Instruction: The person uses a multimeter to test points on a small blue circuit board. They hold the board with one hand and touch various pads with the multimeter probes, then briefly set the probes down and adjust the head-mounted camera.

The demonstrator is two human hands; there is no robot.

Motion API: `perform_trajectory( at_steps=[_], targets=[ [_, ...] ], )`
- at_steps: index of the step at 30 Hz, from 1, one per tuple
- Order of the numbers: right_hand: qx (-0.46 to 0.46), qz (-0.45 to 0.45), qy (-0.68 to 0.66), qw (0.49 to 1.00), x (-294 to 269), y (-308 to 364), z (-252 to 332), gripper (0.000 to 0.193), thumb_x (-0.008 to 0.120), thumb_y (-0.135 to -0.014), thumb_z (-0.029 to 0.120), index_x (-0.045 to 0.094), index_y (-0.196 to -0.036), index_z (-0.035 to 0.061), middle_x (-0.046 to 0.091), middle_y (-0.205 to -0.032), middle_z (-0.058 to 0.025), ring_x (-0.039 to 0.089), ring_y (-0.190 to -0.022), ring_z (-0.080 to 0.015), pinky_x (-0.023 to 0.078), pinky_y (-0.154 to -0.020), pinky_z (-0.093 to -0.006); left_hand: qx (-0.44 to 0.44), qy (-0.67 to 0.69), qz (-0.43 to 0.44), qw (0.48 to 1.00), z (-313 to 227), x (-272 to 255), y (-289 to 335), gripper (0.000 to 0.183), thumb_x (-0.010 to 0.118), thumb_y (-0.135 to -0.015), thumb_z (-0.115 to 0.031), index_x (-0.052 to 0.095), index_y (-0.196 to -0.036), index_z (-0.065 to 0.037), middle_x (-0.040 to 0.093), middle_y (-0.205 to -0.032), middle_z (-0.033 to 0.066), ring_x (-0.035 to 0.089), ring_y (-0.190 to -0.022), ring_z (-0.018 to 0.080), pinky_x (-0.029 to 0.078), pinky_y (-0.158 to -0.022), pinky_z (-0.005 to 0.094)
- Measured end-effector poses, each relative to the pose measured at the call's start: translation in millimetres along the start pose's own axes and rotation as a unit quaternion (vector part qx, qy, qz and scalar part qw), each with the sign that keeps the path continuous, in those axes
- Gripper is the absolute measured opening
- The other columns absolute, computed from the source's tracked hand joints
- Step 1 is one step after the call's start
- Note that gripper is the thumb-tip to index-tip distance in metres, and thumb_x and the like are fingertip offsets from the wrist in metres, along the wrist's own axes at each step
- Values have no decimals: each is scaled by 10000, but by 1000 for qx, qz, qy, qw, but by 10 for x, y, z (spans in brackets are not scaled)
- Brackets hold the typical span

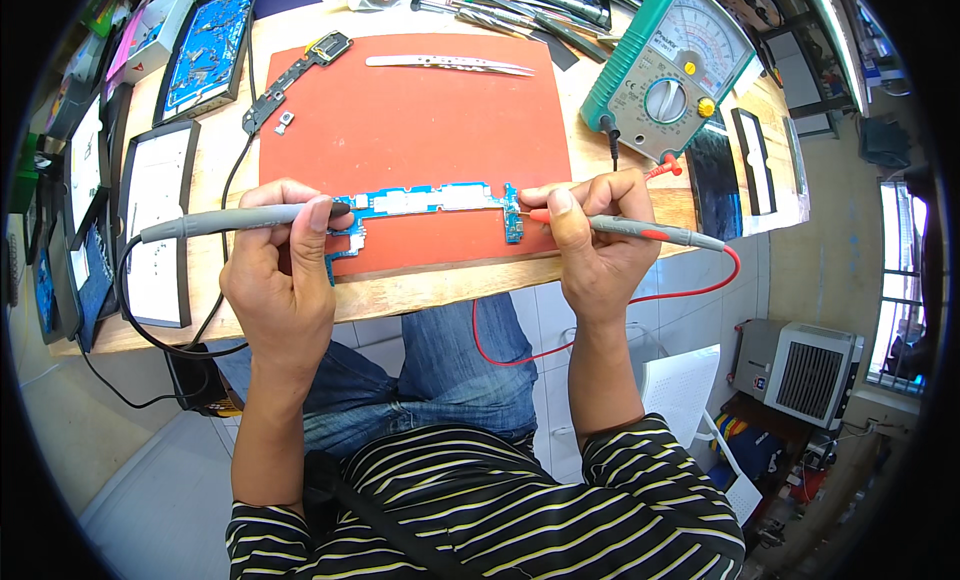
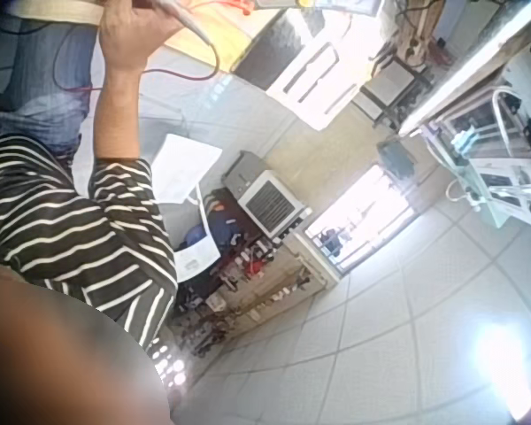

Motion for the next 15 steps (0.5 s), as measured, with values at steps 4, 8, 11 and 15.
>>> perform_trajectory(
  at_steps=[4,8,11,15],
  targets=[
    [2,5,11,1000,2,-1,-2,237,600,-876,-13,387,-797,56,581,-672,-92,686,-736,-225,569,-683,-329,-7,-5,-3,1000,-3,-1,8,106,543,-955,-68,536,-975,36,631,-788,79,664,-739,116,586,-630,233],
    [4,-5,-1,1000,5,6,6,234,597,-873,-22,389,-798,55,579,-672,-91,686,-737,-226,568,-691,-332,-3,2,-7,1000,2,4,6,109,547,-954,-72,539,-973,36,631,-786,78,665,-737,115,585,-627,231],
    [1,7,3,1000,4,2,10,231,596,-872,-25,392,-800,56,582,-674,-96,686,-746,-224,565,-688,-320,-3,1,-6,1000,5,2,7,108,549,-953,-72,540,-971,34,629,-784,76,665,-735,114,584,-623,231],
    [-6,2,0,1000,-1,1,4,229,586,-878,-25,388,-794,53,585,-672,-101,691,-746,-232,565,-684,-319,-3,2,-5,1000,10,-2,5,104,548,-953,-70,540,-971,32,628,-784,75,664,-731,115,583,-621,231]
  ],
)
Point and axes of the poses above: each hand's wrist, its own y-axis away from the middle knuckle, its own x-axis out of the palm, z = x × y, the point moved 2 cm from there along -y, towards the middle knuckle
